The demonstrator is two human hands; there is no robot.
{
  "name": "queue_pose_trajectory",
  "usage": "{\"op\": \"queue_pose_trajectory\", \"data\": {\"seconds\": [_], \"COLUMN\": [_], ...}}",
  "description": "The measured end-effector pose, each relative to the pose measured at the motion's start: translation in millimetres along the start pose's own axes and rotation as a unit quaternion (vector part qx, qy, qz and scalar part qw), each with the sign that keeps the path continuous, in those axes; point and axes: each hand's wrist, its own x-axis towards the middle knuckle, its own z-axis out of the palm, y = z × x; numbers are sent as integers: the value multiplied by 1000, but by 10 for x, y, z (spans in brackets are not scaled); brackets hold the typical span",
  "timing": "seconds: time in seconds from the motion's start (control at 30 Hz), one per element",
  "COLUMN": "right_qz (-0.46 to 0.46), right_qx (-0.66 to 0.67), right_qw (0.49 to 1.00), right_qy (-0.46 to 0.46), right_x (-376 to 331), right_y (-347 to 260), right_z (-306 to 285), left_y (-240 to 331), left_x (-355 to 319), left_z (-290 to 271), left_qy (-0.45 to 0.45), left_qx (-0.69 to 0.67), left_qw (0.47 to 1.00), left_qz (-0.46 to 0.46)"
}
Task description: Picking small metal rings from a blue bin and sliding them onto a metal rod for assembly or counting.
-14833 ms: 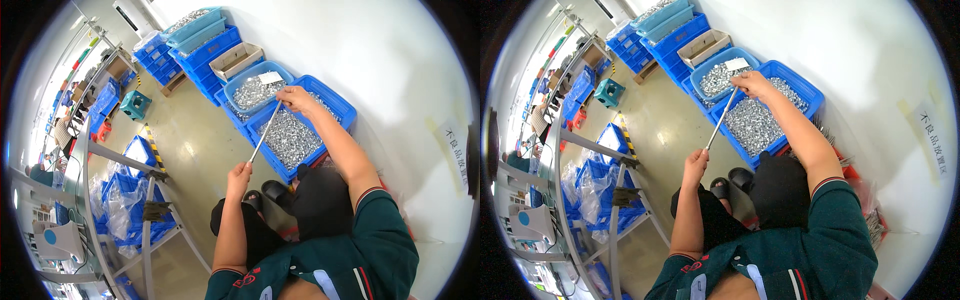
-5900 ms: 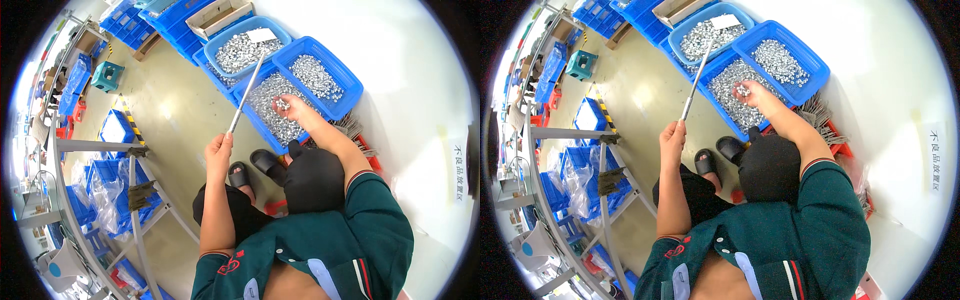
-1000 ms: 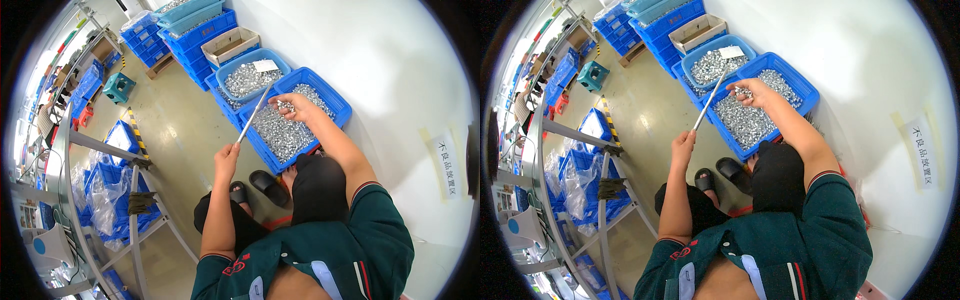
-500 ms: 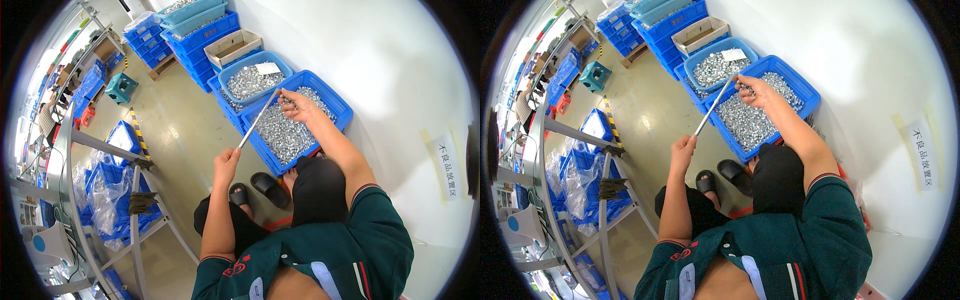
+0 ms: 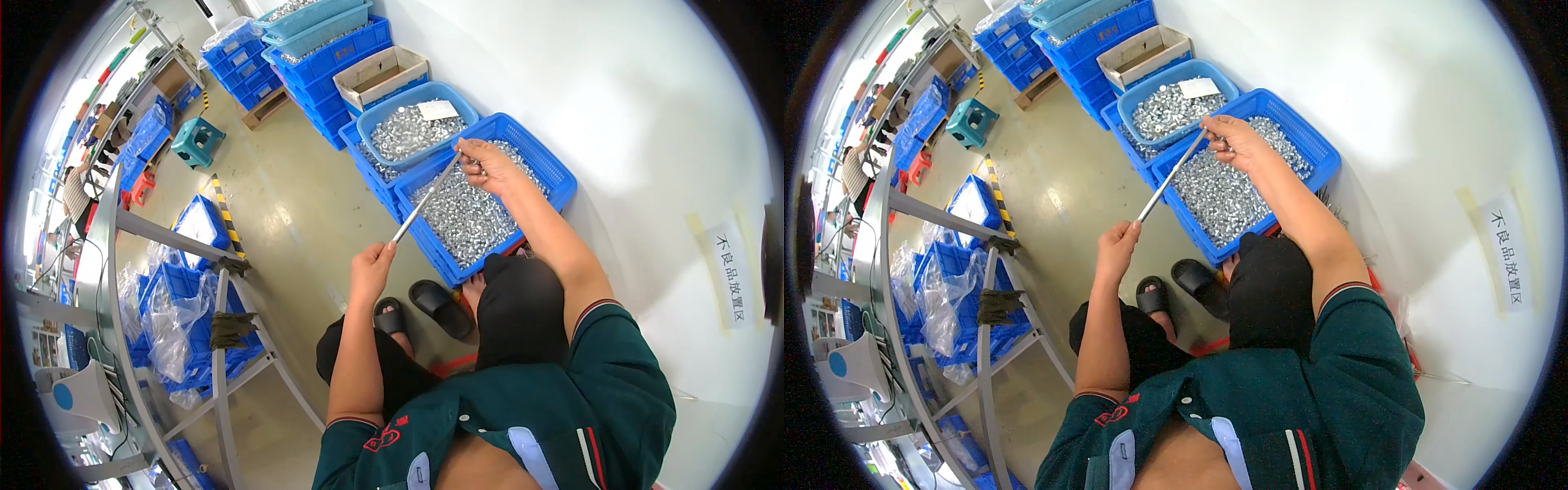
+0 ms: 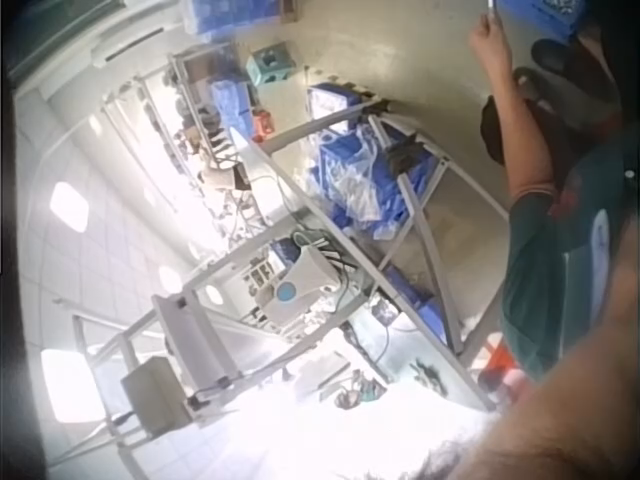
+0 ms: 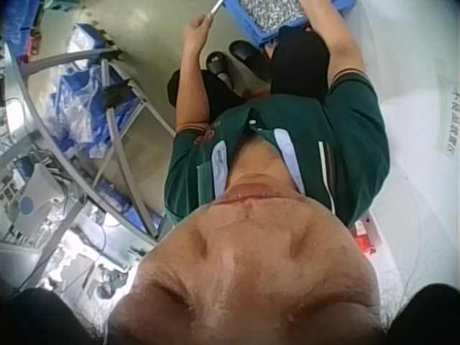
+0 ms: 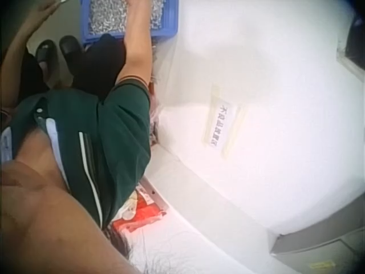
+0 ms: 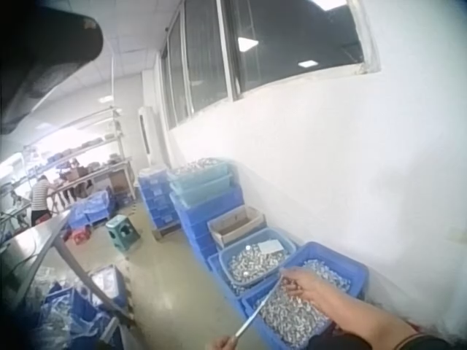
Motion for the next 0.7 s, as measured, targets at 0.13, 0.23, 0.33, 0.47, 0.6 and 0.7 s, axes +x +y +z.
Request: {"op": "queue_pose_trajectory", "data": {"seconds": [0.13, 0.23, 0.33, 0.47, 0.6, 0.7], "right_qz": [-34, -47, -78, -81, -1, 53], "right_qx": [-16, -51, -98, -103, -127, -184], "right_qw": [999, 998, 992, 988, 991, 981], "right_qy": [27, 8, 35, 84, 31, -39], "right_x": [6, -6, -27, -12, -52, -104], "right_y": [19, -17, -27, 12, 123, 127], "right_z": [85, 65, 132, 123, 285, 369], "left_y": [-24, 10, 22, 164, 98, 93], "left_x": [4, -1, 4, -43, 18, 91], "left_z": [30, 34, 40, 143, 216, 247], "left_qy": [12, 5, -10, 28, 56, 27], "left_qx": [-5, -17, -48, 15, 33, -63], "left_qw": [1000, 1000, 998, 999, 998, 996], "left_qz": [-8, -12, -43, -15, -17, -49]}}
